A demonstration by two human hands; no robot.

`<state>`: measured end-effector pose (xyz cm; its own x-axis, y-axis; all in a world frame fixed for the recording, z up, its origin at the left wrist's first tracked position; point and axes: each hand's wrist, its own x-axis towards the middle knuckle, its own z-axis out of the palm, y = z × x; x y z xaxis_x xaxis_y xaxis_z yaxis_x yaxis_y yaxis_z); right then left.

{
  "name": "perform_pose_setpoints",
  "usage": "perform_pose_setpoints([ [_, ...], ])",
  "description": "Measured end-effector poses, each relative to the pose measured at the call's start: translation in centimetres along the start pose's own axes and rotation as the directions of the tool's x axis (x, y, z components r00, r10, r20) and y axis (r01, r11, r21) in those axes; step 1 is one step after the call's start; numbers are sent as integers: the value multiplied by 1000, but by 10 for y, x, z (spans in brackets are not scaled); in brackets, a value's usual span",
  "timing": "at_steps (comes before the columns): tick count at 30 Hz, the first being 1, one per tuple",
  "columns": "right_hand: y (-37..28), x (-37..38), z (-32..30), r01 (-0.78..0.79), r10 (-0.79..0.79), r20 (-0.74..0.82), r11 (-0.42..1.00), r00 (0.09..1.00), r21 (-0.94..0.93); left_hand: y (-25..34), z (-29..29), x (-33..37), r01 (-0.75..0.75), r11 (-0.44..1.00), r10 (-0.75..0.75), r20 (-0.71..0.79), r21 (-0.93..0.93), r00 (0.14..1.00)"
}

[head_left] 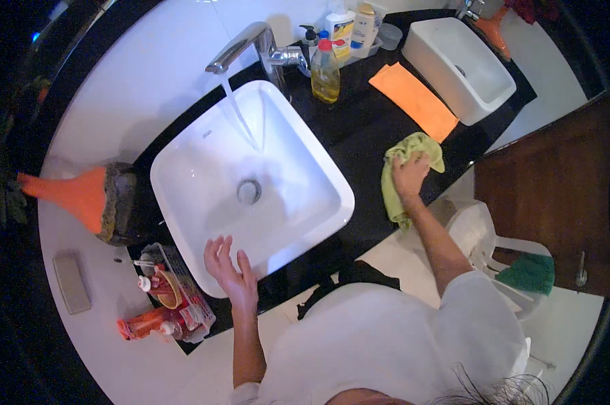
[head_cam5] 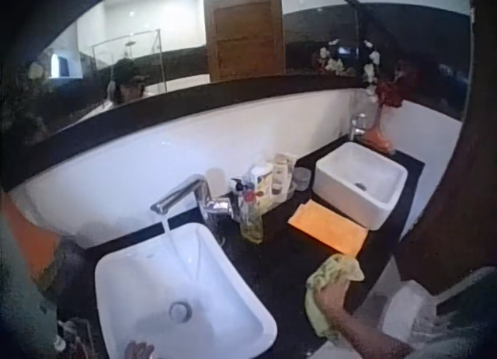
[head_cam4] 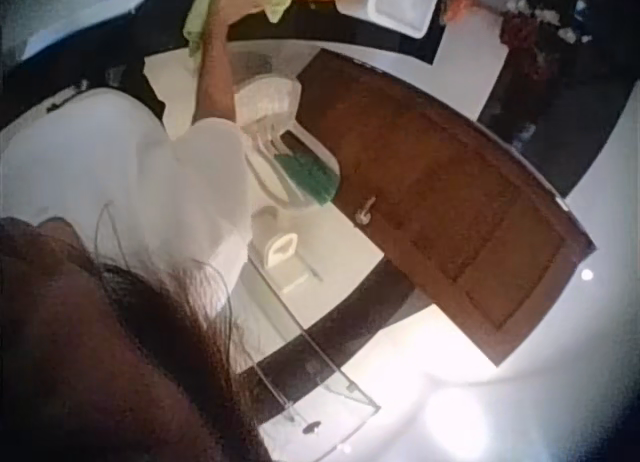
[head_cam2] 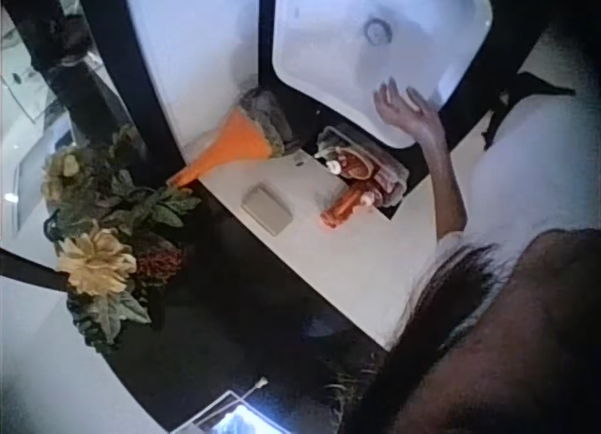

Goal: The person lathers and scrubs a cloth in a sink, turns on the faucet to rinse the cloth and their hands under running water, and wipes the countertop with the cloth.

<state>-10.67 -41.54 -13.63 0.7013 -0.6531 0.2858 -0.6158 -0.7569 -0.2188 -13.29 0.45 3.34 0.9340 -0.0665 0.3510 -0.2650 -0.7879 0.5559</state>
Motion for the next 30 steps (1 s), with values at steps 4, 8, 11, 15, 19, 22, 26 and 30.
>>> perform_pose_setpoints([
  [4, -103, 16, 6, 377, -390, 147, 920, 909, 106, -9, 17, -5, 88, 990, -87, -15, 107, 996],
  [8, -164, 40, 26, 621, -665, 99, 733, 740, 278, -5, 19, -3, 70, 953, -82, 28, 296, 996],
  [11, -192, 68, 44, 656, -694, 60, 703, 718, 275, -6, 23, -2, 75, 948, -79, -2, 308, 997],
  [15, -225, 96, 59, 638, -675, 6, 700, 737, 320, -5, 27, -1, 99, 944, -101, -7, 315, 995],
  [19, -240, 110, 59, 622, -654, -23, 706, 756, 338, -4, 29, 0, 96, 936, -84, -49, 340, 995],
  [22, -230, 102, 59, 609, -674, 31, 685, 738, 400, -5, 30, -3, 90, 925, -77, -49, 370, 996],
  [26, -192, 86, 44, 652, -778, 49, 557, 626, 514, -7, 28, -5, 101, 918, -88, -50, 384, 995],
  [30, -172, 95, -24, 525, -571, -100, 654, 815, 544, -8, 26, -5, 92, 916, -86, -32, 391, 996],
])
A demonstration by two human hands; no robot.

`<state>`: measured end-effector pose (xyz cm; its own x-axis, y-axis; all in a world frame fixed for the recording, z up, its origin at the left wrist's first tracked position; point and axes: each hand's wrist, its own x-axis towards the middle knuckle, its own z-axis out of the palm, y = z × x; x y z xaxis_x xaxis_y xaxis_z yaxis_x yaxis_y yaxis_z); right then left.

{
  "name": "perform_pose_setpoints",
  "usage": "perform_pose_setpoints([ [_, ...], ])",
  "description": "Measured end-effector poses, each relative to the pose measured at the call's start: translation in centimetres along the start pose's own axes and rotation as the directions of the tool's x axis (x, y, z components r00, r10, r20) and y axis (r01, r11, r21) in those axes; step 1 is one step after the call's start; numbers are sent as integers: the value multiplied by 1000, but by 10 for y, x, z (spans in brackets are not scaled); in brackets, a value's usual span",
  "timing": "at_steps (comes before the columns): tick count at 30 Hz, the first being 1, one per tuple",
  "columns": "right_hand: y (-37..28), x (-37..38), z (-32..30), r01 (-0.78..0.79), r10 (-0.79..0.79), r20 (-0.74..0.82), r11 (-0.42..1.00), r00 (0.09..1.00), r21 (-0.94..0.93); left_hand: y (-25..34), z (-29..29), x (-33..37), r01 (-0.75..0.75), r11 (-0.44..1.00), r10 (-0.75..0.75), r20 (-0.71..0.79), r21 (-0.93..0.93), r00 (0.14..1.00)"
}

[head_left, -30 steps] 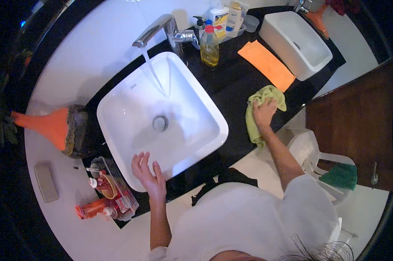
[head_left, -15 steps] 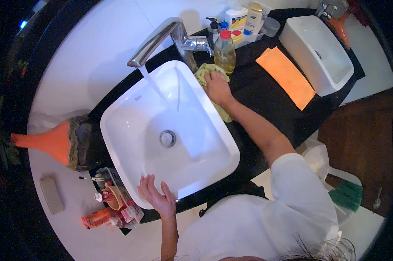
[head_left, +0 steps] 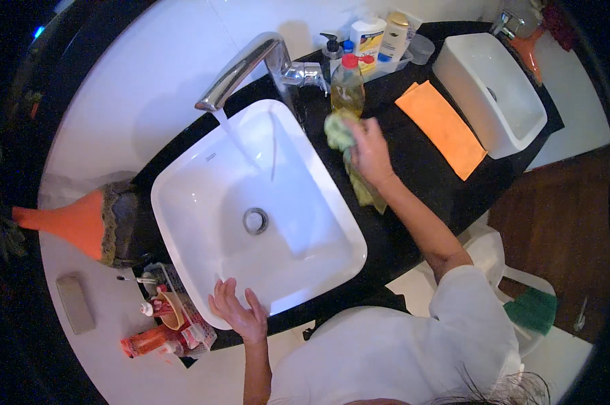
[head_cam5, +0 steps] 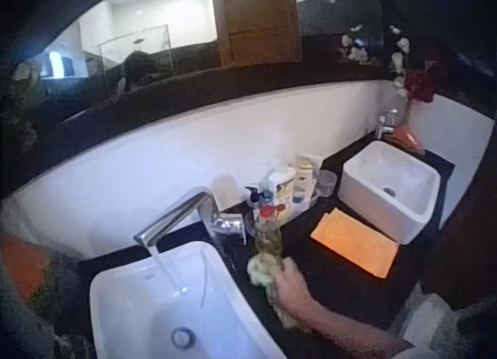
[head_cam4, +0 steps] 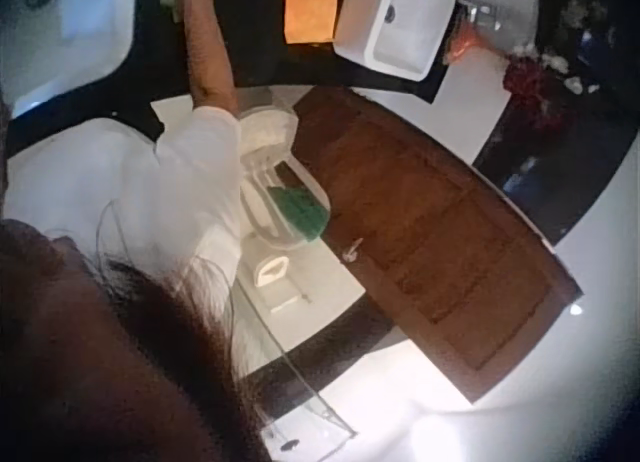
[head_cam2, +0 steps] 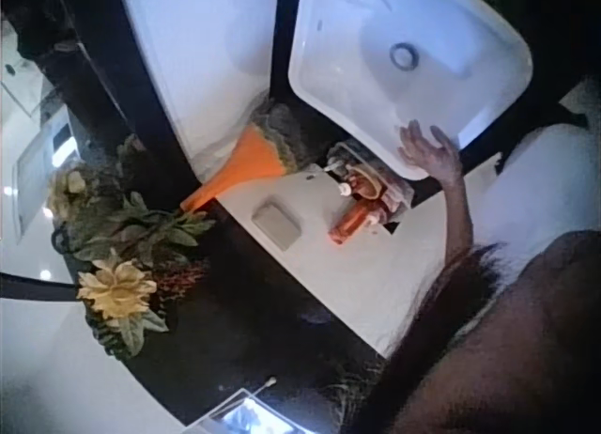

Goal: The person lathers and scrubs a cloth in a sink, turns on the faucet to rinse the cloth and their hands under running water, and wipes the countertop with the cloth.

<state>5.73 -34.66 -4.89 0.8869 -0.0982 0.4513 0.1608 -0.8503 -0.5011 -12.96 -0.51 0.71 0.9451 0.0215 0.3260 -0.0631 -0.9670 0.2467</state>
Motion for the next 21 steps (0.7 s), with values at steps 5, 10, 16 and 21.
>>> perform_pose_setpoints([
  [5, -8, 49, 2, 18, -142, -391, 953, 909, -304, -4, 6, 0, -34, 999, 34, -43, 4, 998],
  [10, 19, 33, 76, -108, 74, -97, 899, 993, -425, -4, 7, 0, -46, 999, 46, -61, 2, 997],
  [16, 6, 3, 47, 22, 17, 111, 941, 994, -338, -1, 1, 2, -23, 998, 20, -39, -55, 999],
  [21, 10, -15, 1, -348, 134, 810, 933, 571, 91, -3, 0, 2, -27, 998, 25, -43, -64, 999],
])
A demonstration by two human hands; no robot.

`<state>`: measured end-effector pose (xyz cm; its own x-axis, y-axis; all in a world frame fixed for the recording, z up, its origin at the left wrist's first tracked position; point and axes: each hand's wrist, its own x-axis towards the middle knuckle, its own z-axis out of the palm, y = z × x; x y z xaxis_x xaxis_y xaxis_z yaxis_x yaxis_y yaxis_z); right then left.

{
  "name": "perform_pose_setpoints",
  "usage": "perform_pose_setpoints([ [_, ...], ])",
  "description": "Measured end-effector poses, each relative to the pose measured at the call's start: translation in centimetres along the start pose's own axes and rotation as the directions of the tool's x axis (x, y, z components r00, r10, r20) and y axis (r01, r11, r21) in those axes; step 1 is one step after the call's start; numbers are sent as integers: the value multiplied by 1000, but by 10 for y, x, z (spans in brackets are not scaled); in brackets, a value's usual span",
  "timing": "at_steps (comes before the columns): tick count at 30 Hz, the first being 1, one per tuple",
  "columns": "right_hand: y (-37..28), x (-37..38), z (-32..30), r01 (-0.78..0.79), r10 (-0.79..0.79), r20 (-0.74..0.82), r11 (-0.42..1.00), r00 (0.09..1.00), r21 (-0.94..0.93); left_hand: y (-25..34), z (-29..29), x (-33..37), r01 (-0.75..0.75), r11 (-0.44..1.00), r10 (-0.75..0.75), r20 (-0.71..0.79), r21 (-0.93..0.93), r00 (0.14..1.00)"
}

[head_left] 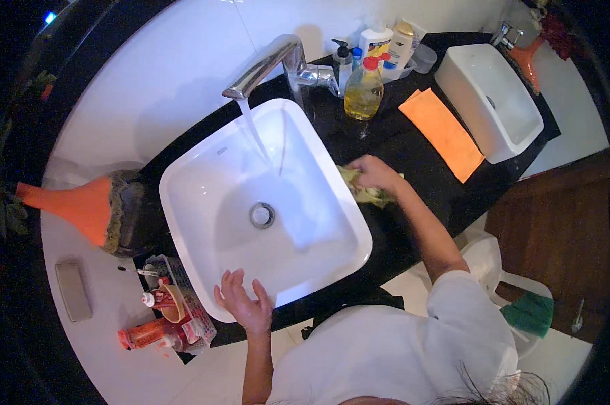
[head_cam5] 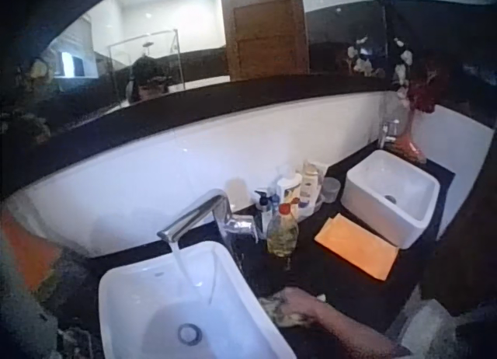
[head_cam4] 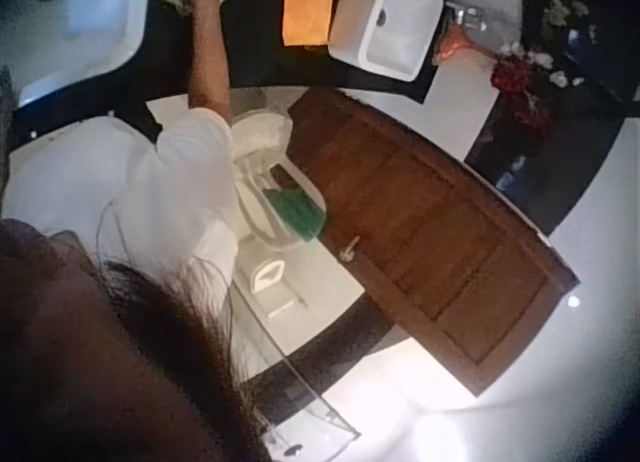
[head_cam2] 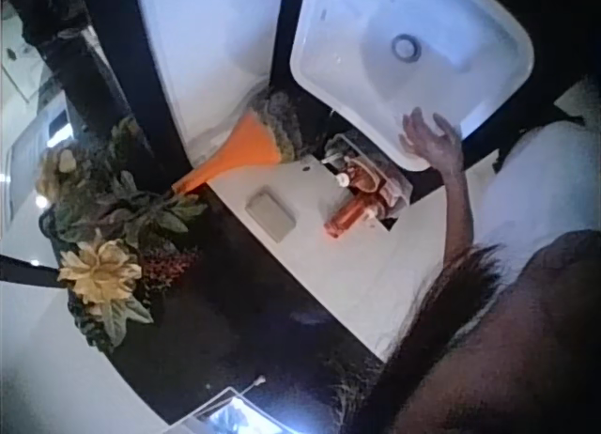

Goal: The person lathers and scrubs a cloth in a sink, turns on the faucet to rinse the cloth and their hands under running water, and wipes the countertop with the cloth.

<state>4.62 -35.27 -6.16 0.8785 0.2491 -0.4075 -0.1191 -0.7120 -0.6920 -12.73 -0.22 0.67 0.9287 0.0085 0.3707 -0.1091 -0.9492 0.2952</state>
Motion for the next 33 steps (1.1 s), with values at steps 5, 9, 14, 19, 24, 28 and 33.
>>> perform_pose_setpoints([
  [5, -1, 13, 3, 458, -214, -752, 880, 624, 129, 0, -1, 0, -16, 1000, 16, 25, -1, 1000],
  [9, -40, 92, -1, 274, -178, -905, 959, 386, -71, 3, 0, 0, -42, 999, 40, 50, 29, 998],
  [14, -13, 184, -5, -129, -119, -714, 951, 690, -282, 7, 4, -1, -60, 998, 60, 32, -10, 998],
  [19, -20, 164, 14, -125, -59, -719, 972, 693, -201, 4, 6, -1, -41, 998, 40, 41, 38, 998],
  [24, -20, 103, 35, -5, -64, -604, 994, 794, -112, 11, 5, 0, -49, 998, 47, 58, 40, 997],
  [28, -5, 125, 3, 114, -244, -351, 929, 904, -352, 12, 7, 6, -44, 999, 44, 102, 1, 994],
  [33, -15, 107, 23, -21, -111, -396, 950, 911, -313, 14, 1, 2, -27, 1000, 28, 124, -11, 992],
])
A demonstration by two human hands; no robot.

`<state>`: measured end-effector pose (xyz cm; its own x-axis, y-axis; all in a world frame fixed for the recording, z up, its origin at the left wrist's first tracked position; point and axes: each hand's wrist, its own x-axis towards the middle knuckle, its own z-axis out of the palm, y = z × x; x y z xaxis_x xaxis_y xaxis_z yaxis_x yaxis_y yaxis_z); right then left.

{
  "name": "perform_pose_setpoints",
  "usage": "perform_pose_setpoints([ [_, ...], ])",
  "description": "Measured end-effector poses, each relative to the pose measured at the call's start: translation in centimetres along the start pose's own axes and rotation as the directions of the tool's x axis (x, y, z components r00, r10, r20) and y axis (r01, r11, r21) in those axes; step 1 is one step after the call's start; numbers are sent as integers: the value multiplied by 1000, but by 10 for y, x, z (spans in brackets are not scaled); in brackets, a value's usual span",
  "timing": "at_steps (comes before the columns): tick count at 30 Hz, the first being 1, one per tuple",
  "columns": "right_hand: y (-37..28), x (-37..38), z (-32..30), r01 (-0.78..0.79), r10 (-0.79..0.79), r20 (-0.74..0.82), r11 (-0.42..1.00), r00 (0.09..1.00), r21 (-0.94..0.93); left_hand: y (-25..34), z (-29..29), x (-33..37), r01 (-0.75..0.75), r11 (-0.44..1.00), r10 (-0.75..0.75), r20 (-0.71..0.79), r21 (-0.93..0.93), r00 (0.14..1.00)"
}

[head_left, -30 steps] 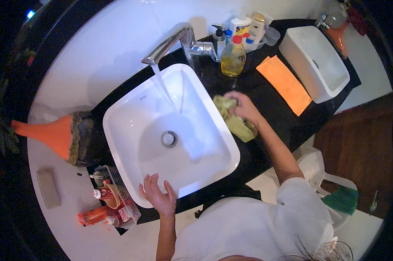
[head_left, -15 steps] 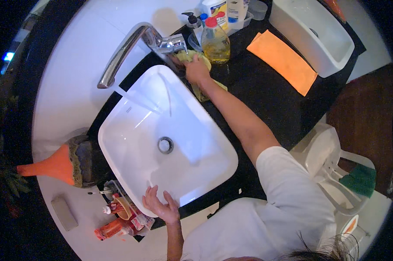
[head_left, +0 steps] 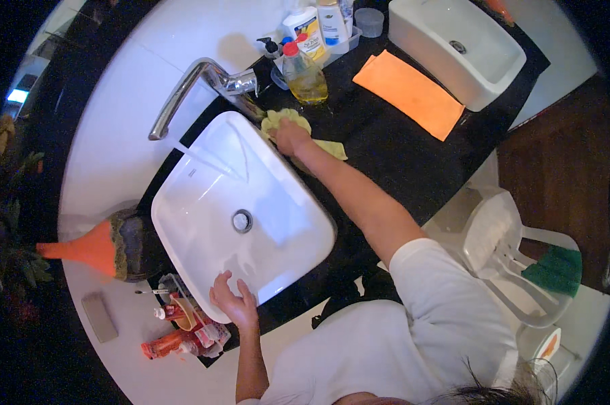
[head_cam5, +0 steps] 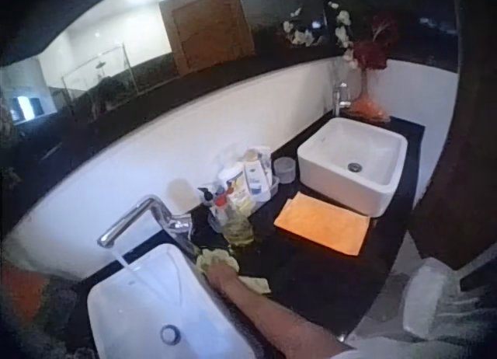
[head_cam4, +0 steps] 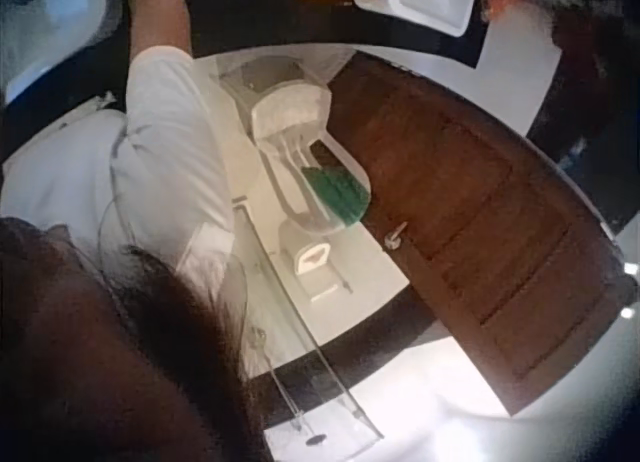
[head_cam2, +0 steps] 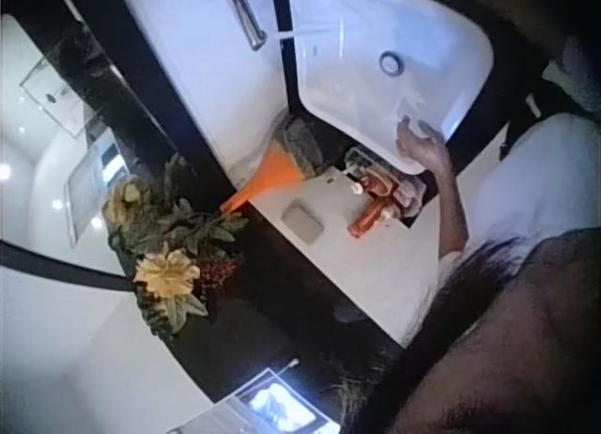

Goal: The person lathers and scrubs a cloth in a sink, turns on the faucet to rinse the cloth and their hands under running water, and wipes the countertop with the cloth.

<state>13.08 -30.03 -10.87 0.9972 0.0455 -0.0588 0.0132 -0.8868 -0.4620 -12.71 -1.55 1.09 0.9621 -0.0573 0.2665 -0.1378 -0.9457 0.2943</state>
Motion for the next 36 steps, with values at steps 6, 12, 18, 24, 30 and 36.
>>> perform_pose_setpoints([
  [6, 11, -140, -12, -18, 14, 130, 999, 991, 36, -6, 0, -9, -72, 997, 70, -84, -22, 994],
  [12, 29, -307, -17, 31, -66, 280, 991, 958, 127, -26, -3, -13, -110, 978, 86, -135, -180, 987],
  [18, 2, -348, -37, 349, -294, 310, 927, 904, -137, -44, -38, -1, -2, 704, -226, -225, -711, 948],
  [24, -31, -332, 7, 551, -533, 259, 835, 806, 4, -85, -74, -17, -63, 644, -335, -355, -763, 872],
  [30, -129, -325, 64, 767, -793, 344, 593, 503, 246, -121, -86, -73, 11, 724, -386, -391, -690, 835],
  [36, -270, -291, 132, 855, -964, 151, 265, 219, 447, -119, -99, -91, 98, 710, -453, -346, -698, 822],
])
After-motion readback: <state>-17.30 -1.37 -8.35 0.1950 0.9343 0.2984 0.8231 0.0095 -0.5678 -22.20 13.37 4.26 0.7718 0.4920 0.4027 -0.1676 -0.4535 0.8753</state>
